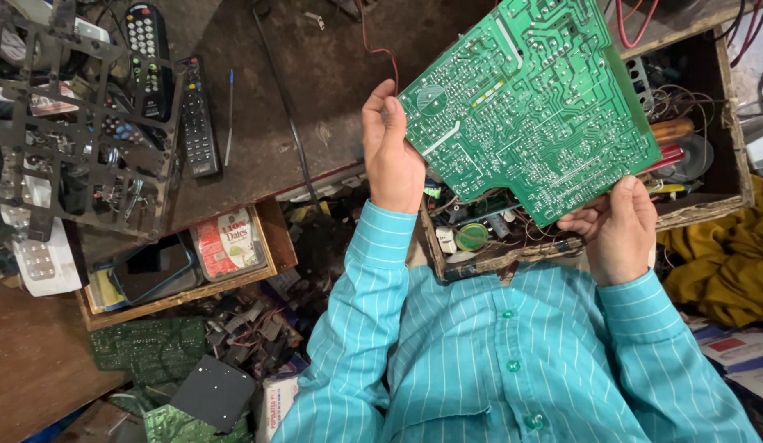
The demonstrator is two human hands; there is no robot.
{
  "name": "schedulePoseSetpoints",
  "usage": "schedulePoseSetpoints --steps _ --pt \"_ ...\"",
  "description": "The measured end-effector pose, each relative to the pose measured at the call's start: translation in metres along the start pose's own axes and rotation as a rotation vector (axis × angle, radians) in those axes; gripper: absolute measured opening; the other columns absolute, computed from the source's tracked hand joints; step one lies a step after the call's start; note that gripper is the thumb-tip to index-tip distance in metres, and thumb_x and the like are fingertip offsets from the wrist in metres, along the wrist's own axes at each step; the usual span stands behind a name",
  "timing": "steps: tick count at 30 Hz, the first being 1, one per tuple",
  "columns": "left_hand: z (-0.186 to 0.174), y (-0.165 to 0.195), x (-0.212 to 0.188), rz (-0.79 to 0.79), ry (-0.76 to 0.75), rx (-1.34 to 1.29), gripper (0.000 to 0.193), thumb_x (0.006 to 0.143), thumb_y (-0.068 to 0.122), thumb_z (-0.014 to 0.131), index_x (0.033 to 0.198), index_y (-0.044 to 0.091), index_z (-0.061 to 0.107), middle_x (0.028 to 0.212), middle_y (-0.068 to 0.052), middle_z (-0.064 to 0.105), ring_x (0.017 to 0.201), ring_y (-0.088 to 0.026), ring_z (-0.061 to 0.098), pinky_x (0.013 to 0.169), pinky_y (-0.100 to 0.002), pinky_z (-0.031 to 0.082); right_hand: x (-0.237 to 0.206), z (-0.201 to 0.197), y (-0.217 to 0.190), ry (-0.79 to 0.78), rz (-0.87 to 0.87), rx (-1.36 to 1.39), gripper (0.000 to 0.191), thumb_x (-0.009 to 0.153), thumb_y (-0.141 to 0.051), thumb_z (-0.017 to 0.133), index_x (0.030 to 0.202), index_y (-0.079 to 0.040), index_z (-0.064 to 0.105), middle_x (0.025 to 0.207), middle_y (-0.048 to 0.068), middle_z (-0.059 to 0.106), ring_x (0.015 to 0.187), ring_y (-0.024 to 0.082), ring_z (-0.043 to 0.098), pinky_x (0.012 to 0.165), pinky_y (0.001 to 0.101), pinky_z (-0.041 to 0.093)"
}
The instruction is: The person holds a circuit board on their lap and probes its components with multimeter test leads, repositioning the leads across different points on the board. They then flip the board over to its green back side and continue probing solder points with the multimeter leads.
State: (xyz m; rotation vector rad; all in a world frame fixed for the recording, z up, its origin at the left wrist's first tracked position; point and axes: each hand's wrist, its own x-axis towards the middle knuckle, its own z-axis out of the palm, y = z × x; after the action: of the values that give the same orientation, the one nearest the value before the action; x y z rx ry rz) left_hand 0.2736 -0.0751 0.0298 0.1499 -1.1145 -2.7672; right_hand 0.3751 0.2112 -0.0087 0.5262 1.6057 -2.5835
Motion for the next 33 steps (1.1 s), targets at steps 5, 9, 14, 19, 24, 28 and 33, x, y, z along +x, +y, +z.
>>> schedulePoseSetpoints --steps 5,9,14,19,24,28,33 --pt "0.001 0.001 -0.002 -0.006 -0.005 0.002 0.036 0.115 0.025 0.051 0.143 0.004 0.044 0.128 -0.01 0.059 0.12 -0.019 0.058 0.108 -0.038 0.047 0.002 -0.003 0.003 -0.001 -0.009 0.004 0.033 0.123 -0.034 0.04 0.125 -0.003 0.052 0.094 0.016 0.069 0.077 0.023 0.071 0.069 0.036 0.062" --pt "0.002 0.001 -0.002 -0.002 -0.006 -0.014 0.036 0.115 0.025 0.049 0.142 0.004 0.044 0.128 -0.01 0.06 0.119 -0.019 0.058 0.107 -0.038 0.048 0.005 -0.006 0.007 -0.007 -0.016 0.012 0.034 0.123 -0.033 0.04 0.125 -0.002 0.053 0.094 0.017 0.069 0.076 0.024 0.072 0.068 0.0367 0.062" --pt "0.0 -0.001 -0.001 0.012 -0.008 -0.016 0.034 0.115 0.024 0.049 0.142 0.004 0.045 0.127 -0.011 0.06 0.119 -0.018 0.059 0.107 -0.038 0.048 0.007 -0.01 0.012 -0.022 -0.024 0.019 0.035 0.122 -0.034 0.039 0.125 -0.002 0.053 0.095 0.018 0.07 0.077 0.025 0.072 0.069 0.0372 0.062" --pt "-0.001 -0.002 -0.001 0.006 0.012 -0.038 0.033 0.115 0.024 0.049 0.141 0.004 0.046 0.126 -0.011 0.062 0.117 -0.019 0.061 0.105 -0.037 0.049 0.008 -0.011 0.012 -0.009 -0.014 0.017 0.033 0.123 -0.033 0.039 0.124 -0.003 0.052 0.093 0.018 0.069 0.076 0.025 0.072 0.068 0.0372 0.062" --pt "0.0 -0.003 -0.001 -0.008 0.018 -0.052 0.033 0.114 0.025 0.049 0.14 0.004 0.046 0.125 -0.011 0.062 0.116 -0.019 0.061 0.104 -0.037 0.05 0.007 -0.011 0.012 -0.014 -0.008 0.013 0.035 0.122 -0.034 0.039 0.124 -0.002 0.053 0.093 0.018 0.07 0.076 0.025 0.072 0.068 0.0369 0.062" --pt "0.0 -0.004 -0.001 -0.009 0.02 -0.058 0.033 0.114 0.026 0.05 0.139 0.004 0.046 0.124 -0.011 0.062 0.116 -0.018 0.061 0.103 -0.037 0.05 0.008 -0.011 0.013 -0.017 -0.013 0.015 0.035 0.123 -0.034 0.039 0.124 -0.002 0.053 0.092 0.018 0.069 0.076 0.025 0.072 0.068 0.037 0.062" --pt "0.001 -0.005 0.002 0.011 0.014 -0.041 0.033 0.115 0.025 0.05 0.139 0.003 0.047 0.124 -0.01 0.062 0.115 -0.017 0.06 0.103 -0.036 0.049 0.007 -0.011 0.01 -0.023 -0.016 0.001 0.036 0.123 -0.034 0.038 0.124 -0.001 0.053 0.093 0.018 0.069 0.077 0.025 0.072 0.068 0.0367 0.062"
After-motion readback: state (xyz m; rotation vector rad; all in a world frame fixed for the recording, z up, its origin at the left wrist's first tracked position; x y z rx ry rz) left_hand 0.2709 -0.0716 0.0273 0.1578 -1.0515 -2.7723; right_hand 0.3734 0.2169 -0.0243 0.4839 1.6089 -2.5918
